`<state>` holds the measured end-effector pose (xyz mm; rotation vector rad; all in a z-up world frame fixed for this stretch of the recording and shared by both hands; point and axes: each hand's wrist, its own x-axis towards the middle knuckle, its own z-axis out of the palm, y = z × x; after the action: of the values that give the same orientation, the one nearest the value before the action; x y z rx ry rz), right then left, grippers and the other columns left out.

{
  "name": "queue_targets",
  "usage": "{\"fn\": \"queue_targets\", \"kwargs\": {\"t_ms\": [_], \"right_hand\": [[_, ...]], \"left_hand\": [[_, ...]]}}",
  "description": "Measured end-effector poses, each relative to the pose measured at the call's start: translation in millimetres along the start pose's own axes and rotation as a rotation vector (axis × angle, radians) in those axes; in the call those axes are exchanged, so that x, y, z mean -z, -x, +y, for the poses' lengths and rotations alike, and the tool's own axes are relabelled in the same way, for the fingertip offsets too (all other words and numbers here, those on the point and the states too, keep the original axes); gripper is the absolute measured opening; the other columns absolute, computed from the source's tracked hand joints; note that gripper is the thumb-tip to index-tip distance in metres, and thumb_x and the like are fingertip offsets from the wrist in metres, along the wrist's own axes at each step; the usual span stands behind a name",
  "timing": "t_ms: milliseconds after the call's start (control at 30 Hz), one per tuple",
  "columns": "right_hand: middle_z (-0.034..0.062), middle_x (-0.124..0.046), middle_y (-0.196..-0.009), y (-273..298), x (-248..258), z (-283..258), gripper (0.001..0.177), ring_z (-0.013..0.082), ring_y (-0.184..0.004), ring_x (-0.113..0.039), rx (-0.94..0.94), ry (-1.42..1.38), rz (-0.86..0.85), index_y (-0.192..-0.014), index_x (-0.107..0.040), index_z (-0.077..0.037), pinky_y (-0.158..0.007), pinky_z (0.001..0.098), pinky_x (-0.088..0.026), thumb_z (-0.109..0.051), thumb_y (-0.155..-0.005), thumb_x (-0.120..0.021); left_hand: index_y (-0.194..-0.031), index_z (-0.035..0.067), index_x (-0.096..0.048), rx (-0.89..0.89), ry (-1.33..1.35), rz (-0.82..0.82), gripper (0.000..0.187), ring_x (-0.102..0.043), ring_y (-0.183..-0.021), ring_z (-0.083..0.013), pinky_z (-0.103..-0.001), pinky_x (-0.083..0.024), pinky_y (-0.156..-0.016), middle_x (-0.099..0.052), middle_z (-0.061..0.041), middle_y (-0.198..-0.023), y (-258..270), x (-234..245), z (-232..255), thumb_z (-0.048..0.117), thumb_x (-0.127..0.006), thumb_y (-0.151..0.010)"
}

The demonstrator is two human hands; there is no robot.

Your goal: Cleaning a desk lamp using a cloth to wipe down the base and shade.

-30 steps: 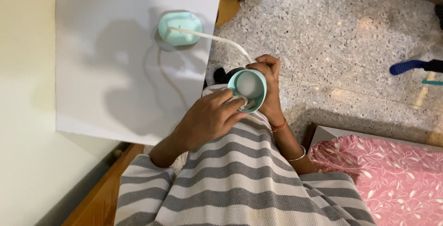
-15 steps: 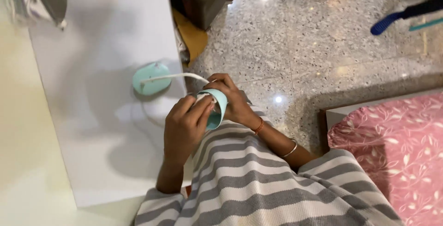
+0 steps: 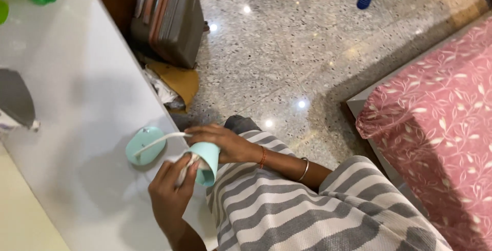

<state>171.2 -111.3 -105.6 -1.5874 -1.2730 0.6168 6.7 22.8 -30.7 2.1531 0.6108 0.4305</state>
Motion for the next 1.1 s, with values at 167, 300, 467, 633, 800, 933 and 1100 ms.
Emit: {"fn": "queue_targets", "kwargs": {"t_ms": [167,300,467,633,800,933,1100], "right_hand": [[0.01,-0.05,-0.159,2,-3,5,0.071,0.0309,-0.141,-0.052,-0.014,-0.022,-0.035,-0.141,-0.059,-0.014,-0.119,0.046,-0.042,-0.014,-0.075,-0.085],[0.0092,-0.05,-0.157,1,-5,5,0.069,0.0298,-0.138,-0.053,-0.025,-0.053,-0.035,-0.138,-0.059,-0.015,-0.116,0.0449,-0.043,-0.017,-0.076,-0.089],[0.0092,-0.051,-0.156,4,-4,4,0.068,0.0283,-0.134,-0.055,-0.045,-0.057,-0.042,-0.137,-0.06,-0.016,-0.112,0.0443,-0.045,-0.017,-0.074,-0.088],[0.0119,-0.055,-0.151,3,-4,5,0.062,0.029,-0.134,-0.058,-0.009,-0.082,0.028,-0.129,-0.062,-0.015,-0.111,0.0451,-0.045,-0.022,-0.075,-0.091],[0.0133,-0.055,-0.149,3,-6,5,0.061,0.0304,-0.134,-0.058,0.03,-0.076,0.069,-0.129,-0.062,-0.013,-0.109,0.046,-0.047,-0.022,-0.075,-0.089],[0.0106,-0.055,-0.152,5,-3,3,0.063,0.0288,-0.135,-0.06,0.078,-0.108,0.104,-0.135,-0.06,-0.012,-0.11,0.045,-0.048,-0.022,-0.08,-0.089],[0.0064,-0.06,-0.15,9,12,-6,0.065,0.0257,-0.13,-0.062,0.046,-0.118,0.078,-0.136,-0.063,-0.013,-0.107,0.0426,-0.049,-0.023,-0.077,-0.089]], "left_hand": [[-0.1,0.0,-0.073,-0.148,0.047,0.257,0.017,-0.065,-0.071,-0.0202,-0.027,-0.048,-0.058,-0.067,-0.012,-0.081,36,6,-75,0.013,-0.079,-0.092],[-0.101,-0.007,-0.068,0.032,0.108,0.511,0.025,-0.062,-0.074,-0.0218,-0.027,-0.048,-0.066,-0.066,-0.015,-0.084,55,18,-111,0.017,-0.076,-0.102],[-0.123,-0.011,-0.059,0.075,0.244,0.76,0.03,-0.068,-0.1,-0.0234,-0.032,-0.059,-0.091,-0.067,-0.017,-0.108,67,21,-136,0.016,-0.066,-0.116],[-0.123,-0.012,-0.057,0.149,0.273,0.72,0.036,-0.063,-0.089,-0.0205,-0.03,-0.055,-0.081,-0.064,-0.017,-0.1,73,23,-139,0.024,-0.062,-0.117],[-0.124,-0.012,-0.055,0.191,0.305,0.665,0.042,-0.06,-0.082,-0.0185,-0.029,-0.052,-0.074,-0.062,-0.017,-0.094,72,21,-136,0.029,-0.059,-0.118],[-0.124,-0.013,-0.054,0.23,0.336,0.611,0.047,-0.056,-0.074,-0.0168,-0.027,-0.049,-0.068,-0.06,-0.018,-0.088,68,19,-131,0.034,-0.055,-0.119],[-0.124,-0.013,-0.053,0.261,0.368,0.559,0.052,-0.053,-0.067,-0.0153,-0.026,-0.047,-0.061,-0.058,-0.018,-0.083,58,14,-119,0.038,-0.052,-0.119]]}}
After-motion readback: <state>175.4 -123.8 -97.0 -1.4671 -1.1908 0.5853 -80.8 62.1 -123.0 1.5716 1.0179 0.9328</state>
